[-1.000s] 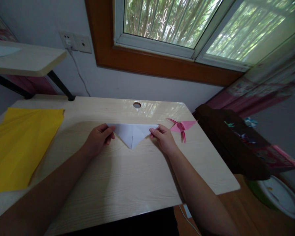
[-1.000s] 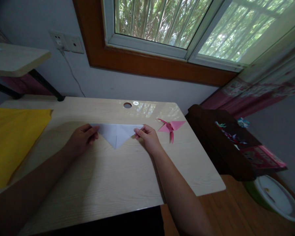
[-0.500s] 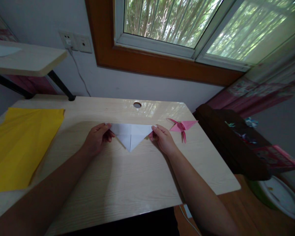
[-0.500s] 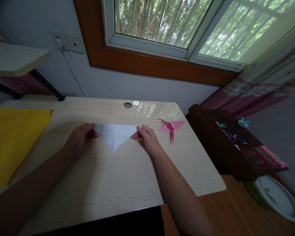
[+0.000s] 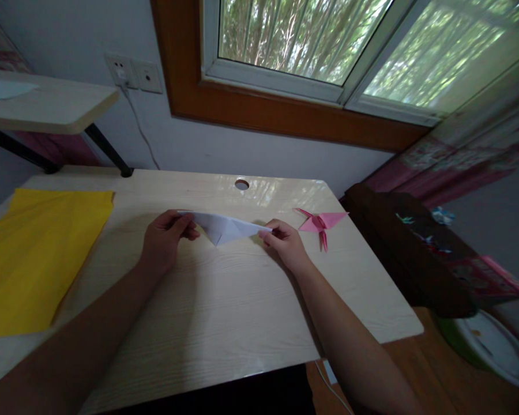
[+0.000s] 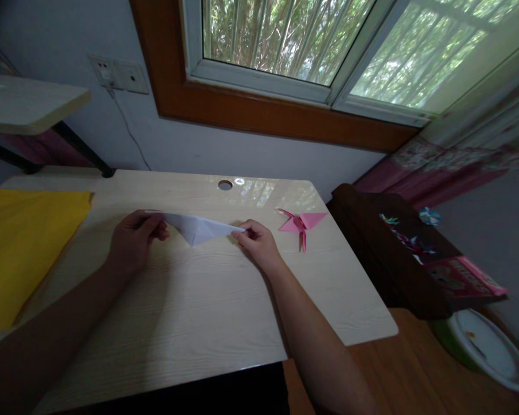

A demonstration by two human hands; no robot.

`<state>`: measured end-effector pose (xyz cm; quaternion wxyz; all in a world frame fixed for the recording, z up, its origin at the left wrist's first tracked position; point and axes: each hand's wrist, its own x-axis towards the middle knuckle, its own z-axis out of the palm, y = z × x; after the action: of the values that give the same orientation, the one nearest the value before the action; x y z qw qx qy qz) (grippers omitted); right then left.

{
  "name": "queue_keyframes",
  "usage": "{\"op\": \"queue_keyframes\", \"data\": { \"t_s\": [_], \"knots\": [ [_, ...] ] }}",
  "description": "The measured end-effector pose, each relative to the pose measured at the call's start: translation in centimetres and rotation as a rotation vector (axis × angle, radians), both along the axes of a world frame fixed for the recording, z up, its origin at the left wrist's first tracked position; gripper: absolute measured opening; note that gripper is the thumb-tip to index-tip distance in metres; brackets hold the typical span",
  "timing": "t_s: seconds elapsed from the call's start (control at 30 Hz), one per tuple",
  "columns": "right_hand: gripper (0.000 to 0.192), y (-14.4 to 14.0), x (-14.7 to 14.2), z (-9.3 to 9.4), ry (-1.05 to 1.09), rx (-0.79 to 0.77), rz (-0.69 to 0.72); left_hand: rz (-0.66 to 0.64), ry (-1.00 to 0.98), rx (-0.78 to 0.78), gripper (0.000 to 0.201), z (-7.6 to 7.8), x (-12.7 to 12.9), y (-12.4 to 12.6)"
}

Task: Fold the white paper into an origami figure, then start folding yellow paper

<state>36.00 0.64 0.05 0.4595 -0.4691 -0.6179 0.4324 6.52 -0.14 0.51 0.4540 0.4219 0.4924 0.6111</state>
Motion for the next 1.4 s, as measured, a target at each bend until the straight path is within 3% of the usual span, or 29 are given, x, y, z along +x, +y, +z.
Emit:
{"op": "queue_keyframes", "data": {
  "t_s": [0.17, 0.33, 0.63, 0.8, 1.03, 1.4],
  "knots": [
    [0.015, 0.0, 0.0, 0.4, -0.186, 0.342, 0.028, -0.016, 0.052, 0.047, 0.028, 0.5, 0.3, -0.7],
    [0.013, -0.3, -0.2, 0.9, -0.369, 0.497, 0.115, -0.123, 0.184, 0.087, 0.025, 0.7, 0.4, -1.3],
    [0.023, -0.4, -1.2, 1.0, -0.539, 0.498, 0.296, -0.227, 0.47, 0.236, 0.017, 0.6, 0.2, -1.6],
    [0.022, -0.7, -1.5, 1.0, -0.562, 0.556, 0.271, -0.239, 0.463, 0.243, 0.019, 0.4, 0.4, -1.7],
    [0.021, -0.7, -1.6, 1.0, -0.506, 0.609, 0.284, -0.252, 0.509, 0.388, 0.014, 0.5, 0.4, -1.4],
    [0.02, -0.8, -1.6, 1.1, -0.451, 0.594, 0.331, -0.201, 0.464, 0.305, 0.012, 0.6, 0.6, -1.5]
  ]
}}
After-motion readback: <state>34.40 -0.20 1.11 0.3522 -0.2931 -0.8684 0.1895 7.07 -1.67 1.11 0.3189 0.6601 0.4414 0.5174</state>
